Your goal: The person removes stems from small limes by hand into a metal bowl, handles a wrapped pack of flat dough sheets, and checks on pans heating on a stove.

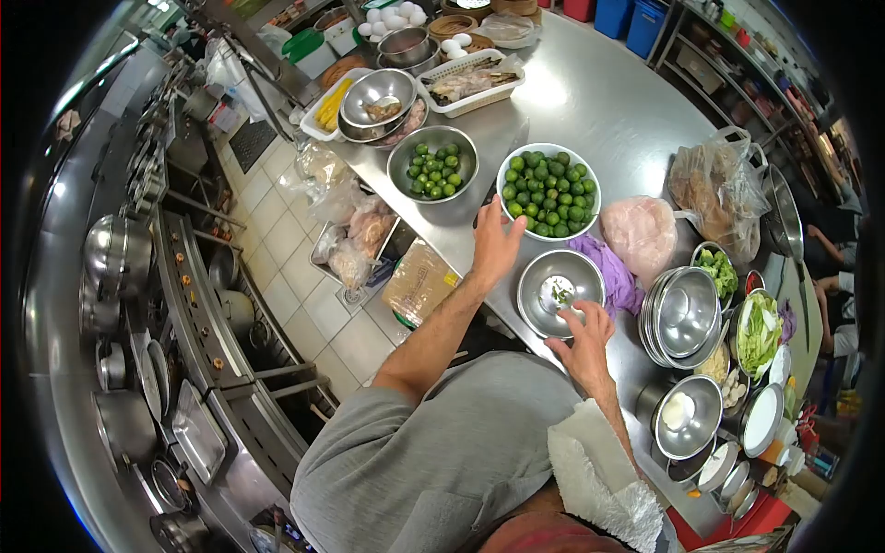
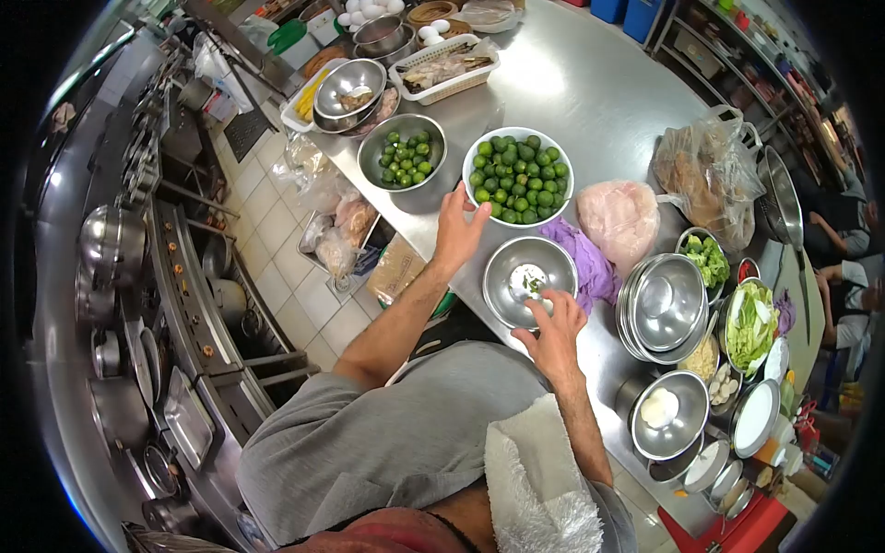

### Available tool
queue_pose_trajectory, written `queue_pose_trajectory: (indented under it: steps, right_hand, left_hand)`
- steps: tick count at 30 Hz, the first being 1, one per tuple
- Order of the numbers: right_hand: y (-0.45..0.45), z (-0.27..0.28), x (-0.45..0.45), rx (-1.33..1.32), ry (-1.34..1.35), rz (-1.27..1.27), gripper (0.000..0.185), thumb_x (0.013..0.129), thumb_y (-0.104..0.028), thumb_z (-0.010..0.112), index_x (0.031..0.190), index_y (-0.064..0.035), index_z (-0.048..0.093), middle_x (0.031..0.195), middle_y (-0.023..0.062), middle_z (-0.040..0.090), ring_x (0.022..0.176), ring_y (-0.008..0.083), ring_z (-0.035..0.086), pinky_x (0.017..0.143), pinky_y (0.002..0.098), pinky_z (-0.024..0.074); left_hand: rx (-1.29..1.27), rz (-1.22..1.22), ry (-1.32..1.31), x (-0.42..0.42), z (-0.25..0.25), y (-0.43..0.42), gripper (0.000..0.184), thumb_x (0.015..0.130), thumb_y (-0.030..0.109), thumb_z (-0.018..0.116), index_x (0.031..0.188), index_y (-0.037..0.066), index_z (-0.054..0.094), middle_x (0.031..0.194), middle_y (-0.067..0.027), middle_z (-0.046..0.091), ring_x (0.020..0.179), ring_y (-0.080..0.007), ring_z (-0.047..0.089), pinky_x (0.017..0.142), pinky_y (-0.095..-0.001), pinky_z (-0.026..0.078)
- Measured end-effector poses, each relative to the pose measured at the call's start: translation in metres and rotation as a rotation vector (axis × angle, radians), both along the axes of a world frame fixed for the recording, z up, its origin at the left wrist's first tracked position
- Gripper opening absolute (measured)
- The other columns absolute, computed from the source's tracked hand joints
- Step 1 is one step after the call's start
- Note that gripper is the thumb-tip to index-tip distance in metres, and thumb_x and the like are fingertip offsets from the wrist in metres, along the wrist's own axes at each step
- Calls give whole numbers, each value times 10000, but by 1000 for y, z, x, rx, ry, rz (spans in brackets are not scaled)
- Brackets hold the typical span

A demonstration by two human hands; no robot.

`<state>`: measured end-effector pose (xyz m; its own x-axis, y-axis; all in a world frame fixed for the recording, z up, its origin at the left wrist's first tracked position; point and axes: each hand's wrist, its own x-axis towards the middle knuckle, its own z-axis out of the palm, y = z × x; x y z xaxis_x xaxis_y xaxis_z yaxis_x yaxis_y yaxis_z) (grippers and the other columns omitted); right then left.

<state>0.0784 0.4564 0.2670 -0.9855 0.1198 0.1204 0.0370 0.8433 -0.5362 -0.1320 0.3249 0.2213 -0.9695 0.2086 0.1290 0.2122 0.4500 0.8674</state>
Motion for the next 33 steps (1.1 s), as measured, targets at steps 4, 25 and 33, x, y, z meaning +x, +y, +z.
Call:
queue_pose_trajectory:
  steps: [4,25,33]
  right_hand:
    - [0,-20,-7,2,31,-17,513,635,-252,812,1082,-95,616,1218,97,473,1191,318,374,973,485,250]
    - [-113,-11,-13,-562,148,255,227,790,-4,661,1007,18,598,1003,142,556,856,245,566,754,324,470]
    - [-184,-59,26,-525,-162,381,215,799,-18,644,1004,10,584,952,127,560,776,227,590,688,319,475]
  left_hand:
    - [191,-79,-152,-10,4,-2,698,852,264,638,1375,-66,313,1289,-186,440,1032,-261,559,906,-393,430]
    - [652,806,97,90,28,-289,849,877,315,647,1473,68,95,1514,-142,139,1319,-293,304,1017,-418,337]
    - [1141,845,1,168,16,-399,756,932,366,550,1473,86,102,1479,-147,219,1220,-266,441,893,-372,413]
